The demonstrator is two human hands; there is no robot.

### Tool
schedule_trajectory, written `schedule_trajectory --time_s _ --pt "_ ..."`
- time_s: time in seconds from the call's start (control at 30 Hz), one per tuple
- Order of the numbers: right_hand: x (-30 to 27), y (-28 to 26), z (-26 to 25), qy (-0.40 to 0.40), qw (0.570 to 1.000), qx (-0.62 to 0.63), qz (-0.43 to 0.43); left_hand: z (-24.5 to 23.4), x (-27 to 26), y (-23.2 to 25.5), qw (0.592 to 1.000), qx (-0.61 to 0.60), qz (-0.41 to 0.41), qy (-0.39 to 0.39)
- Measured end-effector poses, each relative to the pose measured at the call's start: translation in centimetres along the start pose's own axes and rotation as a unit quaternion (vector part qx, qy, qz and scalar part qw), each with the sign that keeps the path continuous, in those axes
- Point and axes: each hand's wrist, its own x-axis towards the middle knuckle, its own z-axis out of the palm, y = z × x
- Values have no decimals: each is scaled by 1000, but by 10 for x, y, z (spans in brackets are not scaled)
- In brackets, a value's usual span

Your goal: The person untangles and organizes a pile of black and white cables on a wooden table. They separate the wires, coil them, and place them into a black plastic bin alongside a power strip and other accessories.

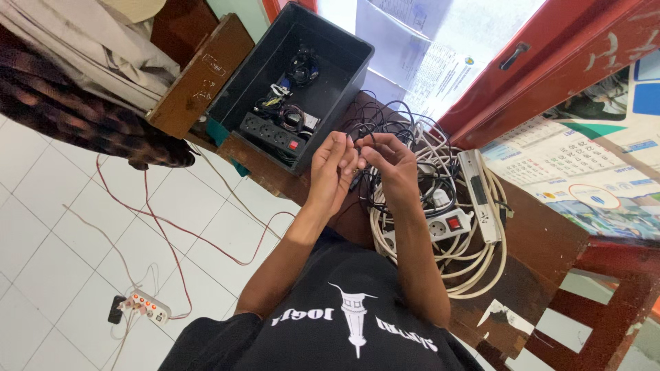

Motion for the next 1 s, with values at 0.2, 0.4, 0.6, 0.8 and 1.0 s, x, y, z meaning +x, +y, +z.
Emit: schedule_trajectory --time_s 0.2,0.4,0.6,0.8,1.0 --pt "0 7 0 -4 996 90 -21 0 -1 2 999 35 2 8" --pt "3 11 -5 -31 980 194 -37 3 -6 4 977 197 75 -13" --pt "0 8 -4 -87 965 245 -22 0 -7 5 976 202 80 17" --pt "0 6 -3 -115 962 247 -33 -4 -8 1 986 147 71 35" --pt "0 11 2 -104 975 194 -36 -11 -7 -1 997 29 23 61"
